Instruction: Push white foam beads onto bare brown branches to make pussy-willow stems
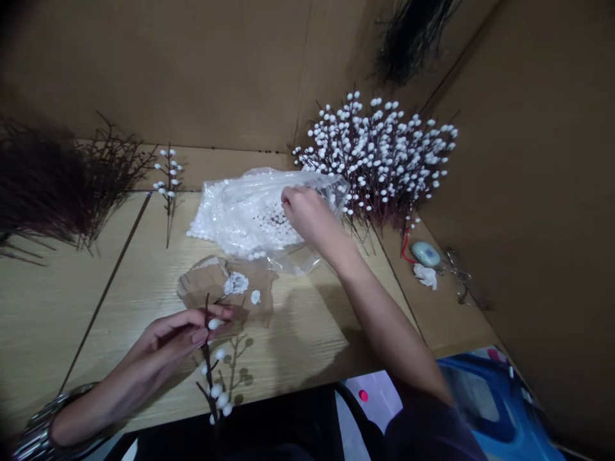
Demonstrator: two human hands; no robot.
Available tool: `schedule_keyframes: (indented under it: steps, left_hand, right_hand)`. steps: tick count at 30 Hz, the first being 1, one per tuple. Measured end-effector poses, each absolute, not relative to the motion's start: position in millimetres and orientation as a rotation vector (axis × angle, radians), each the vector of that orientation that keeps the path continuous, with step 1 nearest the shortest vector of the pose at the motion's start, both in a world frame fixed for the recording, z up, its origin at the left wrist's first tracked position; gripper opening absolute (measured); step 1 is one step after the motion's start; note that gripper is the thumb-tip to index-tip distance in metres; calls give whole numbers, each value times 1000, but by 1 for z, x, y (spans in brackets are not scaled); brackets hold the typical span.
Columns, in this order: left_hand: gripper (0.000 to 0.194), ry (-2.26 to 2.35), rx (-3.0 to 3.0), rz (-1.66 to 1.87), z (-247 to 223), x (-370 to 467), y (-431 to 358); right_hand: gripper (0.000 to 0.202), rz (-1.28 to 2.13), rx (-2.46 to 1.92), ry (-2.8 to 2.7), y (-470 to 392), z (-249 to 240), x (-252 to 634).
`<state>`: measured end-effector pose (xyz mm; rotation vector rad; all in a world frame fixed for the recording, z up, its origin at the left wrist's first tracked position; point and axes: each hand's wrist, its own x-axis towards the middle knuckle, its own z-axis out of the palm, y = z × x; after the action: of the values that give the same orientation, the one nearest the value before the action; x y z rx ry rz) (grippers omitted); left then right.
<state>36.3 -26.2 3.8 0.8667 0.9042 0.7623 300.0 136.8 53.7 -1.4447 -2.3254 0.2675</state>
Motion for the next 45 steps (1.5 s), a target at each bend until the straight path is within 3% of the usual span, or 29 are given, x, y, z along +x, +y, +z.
schedule_keyframes:
  steps: [2, 8, 13, 31, 45]
  left_hand:
    - [11, 886, 847, 744, 4, 37, -25]
    - [11, 922, 856, 681, 3, 36, -25]
    - [13, 961, 878, 641, 9, 36, -22]
    - [13, 958, 885, 679, 6, 35, -24]
    - [16, 1036, 883, 689, 13, 41, -25]
  right_hand:
    - [12, 217, -1303, -2219, 107, 63, 305]
    - [12, 931, -1004, -2262, 44, 31, 307]
    - [15, 1025, -1007, -2237, 47, 4, 297]
    - [18, 943, -998, -2277, 45, -3, 294]
    - [19, 617, -1104, -2566, 27, 9, 284]
